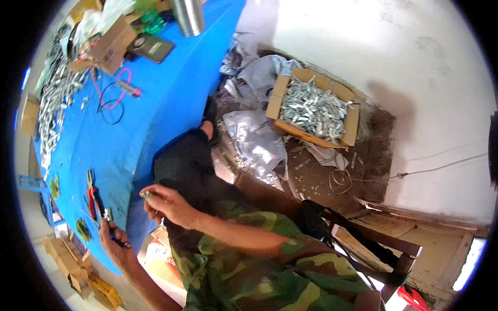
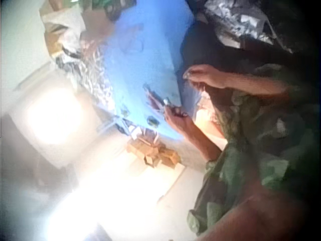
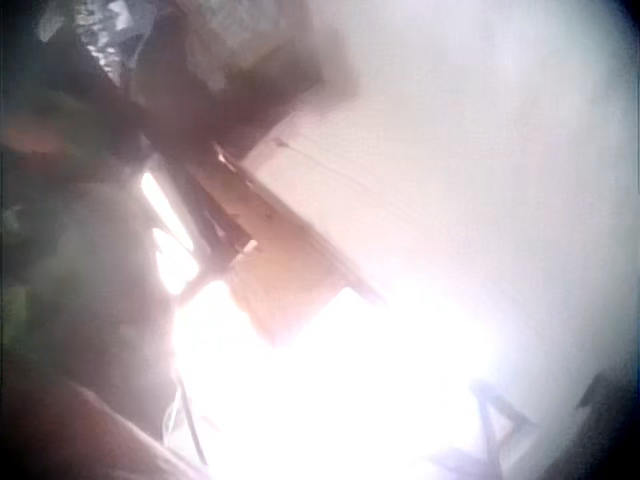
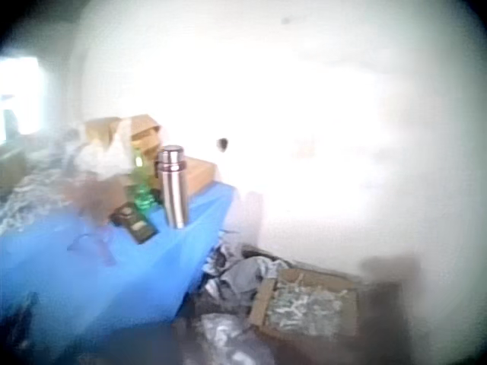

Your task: The person disassembles a small cylindrical metal component by hand and with a screwdriver, wipes it with a cloth, and then tests electrical terminals with a multimeter.

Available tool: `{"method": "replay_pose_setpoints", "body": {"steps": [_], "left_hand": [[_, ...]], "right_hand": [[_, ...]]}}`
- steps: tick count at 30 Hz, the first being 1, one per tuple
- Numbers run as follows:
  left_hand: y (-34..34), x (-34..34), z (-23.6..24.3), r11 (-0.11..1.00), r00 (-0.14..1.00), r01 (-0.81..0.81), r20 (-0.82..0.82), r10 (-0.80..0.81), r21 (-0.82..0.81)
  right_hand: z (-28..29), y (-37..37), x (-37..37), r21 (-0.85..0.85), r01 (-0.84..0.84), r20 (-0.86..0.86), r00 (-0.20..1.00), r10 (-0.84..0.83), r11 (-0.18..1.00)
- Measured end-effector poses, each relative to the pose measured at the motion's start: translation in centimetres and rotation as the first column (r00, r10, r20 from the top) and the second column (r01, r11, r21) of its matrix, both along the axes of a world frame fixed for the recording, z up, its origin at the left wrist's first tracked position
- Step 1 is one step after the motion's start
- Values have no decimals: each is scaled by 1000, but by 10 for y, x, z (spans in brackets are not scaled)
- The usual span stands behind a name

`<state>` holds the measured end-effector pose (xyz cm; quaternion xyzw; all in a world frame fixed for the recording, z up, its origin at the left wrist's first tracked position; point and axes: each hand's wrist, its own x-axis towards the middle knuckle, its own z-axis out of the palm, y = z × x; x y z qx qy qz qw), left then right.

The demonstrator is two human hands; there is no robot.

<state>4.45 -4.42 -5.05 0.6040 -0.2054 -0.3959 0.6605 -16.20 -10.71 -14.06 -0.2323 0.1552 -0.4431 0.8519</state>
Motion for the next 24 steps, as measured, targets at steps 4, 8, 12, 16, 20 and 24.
{"method": "replay_pose_setpoints", "body": {"steps": [4,8,12,16,20,24], "left_hand": [[-29,-28,15,1000,999,-11,48,11,-13],[-58,-65,28,1000,992,-7,123,5,15],[-100,-167,54,923,847,374,372,-380,92],[-123,-279,75,774,734,633,333,-592,-19],[-114,-277,65,766,711,643,379,-593,-10],[-104,-240,57,853,752,518,436,-494,73]], "right_hand": [[0,-2,-1,28,12,-5,1000,-12,1000],[3,-2,-1,20,20,2,1000,-20,1000],[-24,-3,20,-60,83,-29,996,-85,995],[-31,-7,16,-85,204,8,979,-204,975],[-22,-9,2,-78,241,26,970,-240,967],[-22,-6,4,-80,279,49,960,-276,957]]}}
